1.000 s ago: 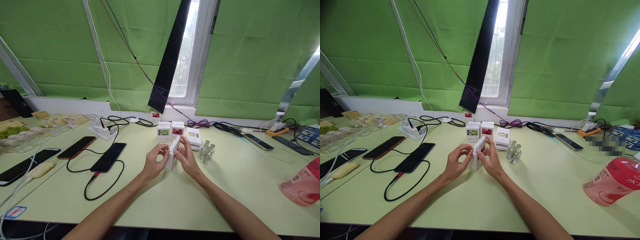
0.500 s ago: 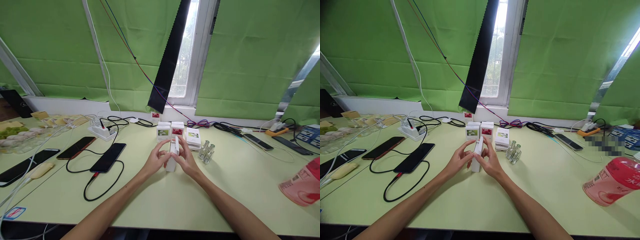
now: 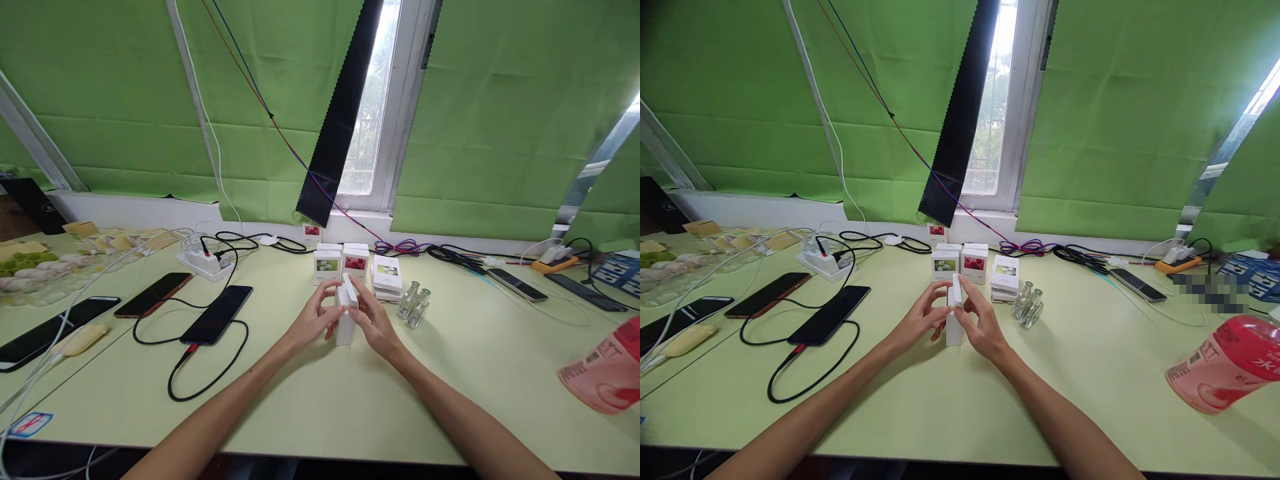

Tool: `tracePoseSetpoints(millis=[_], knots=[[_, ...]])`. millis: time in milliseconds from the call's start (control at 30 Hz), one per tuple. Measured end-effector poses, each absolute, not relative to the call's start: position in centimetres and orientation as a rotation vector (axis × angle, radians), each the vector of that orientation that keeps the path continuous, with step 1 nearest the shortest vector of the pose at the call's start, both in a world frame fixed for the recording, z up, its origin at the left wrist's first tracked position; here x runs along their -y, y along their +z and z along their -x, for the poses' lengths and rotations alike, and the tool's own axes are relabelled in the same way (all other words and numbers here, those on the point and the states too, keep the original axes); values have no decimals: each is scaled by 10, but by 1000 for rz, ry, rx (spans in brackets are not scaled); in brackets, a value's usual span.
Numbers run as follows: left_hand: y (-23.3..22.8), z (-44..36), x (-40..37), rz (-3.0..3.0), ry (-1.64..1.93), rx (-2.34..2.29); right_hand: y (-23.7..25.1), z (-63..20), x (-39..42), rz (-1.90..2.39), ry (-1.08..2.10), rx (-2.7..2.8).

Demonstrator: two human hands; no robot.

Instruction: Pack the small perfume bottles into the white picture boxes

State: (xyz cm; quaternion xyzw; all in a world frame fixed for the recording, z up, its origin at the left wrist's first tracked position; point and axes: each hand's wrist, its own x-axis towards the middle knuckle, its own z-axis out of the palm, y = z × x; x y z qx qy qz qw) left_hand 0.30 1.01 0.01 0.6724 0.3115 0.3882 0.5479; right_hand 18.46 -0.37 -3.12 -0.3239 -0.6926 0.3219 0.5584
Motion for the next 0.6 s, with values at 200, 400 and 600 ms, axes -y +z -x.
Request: tracePoseSetpoints(millis=[200, 400, 600], knots=[[-6, -5, -13, -1622, 967, -802, -30, -185, 4, 784, 685, 1628], [-8, -5, -13, -1678, 1015, -822, -26, -186, 5, 798, 548, 1612], [-8, -4, -12, -1753, 1021, -900, -21, -184, 8, 745, 403, 1677]])
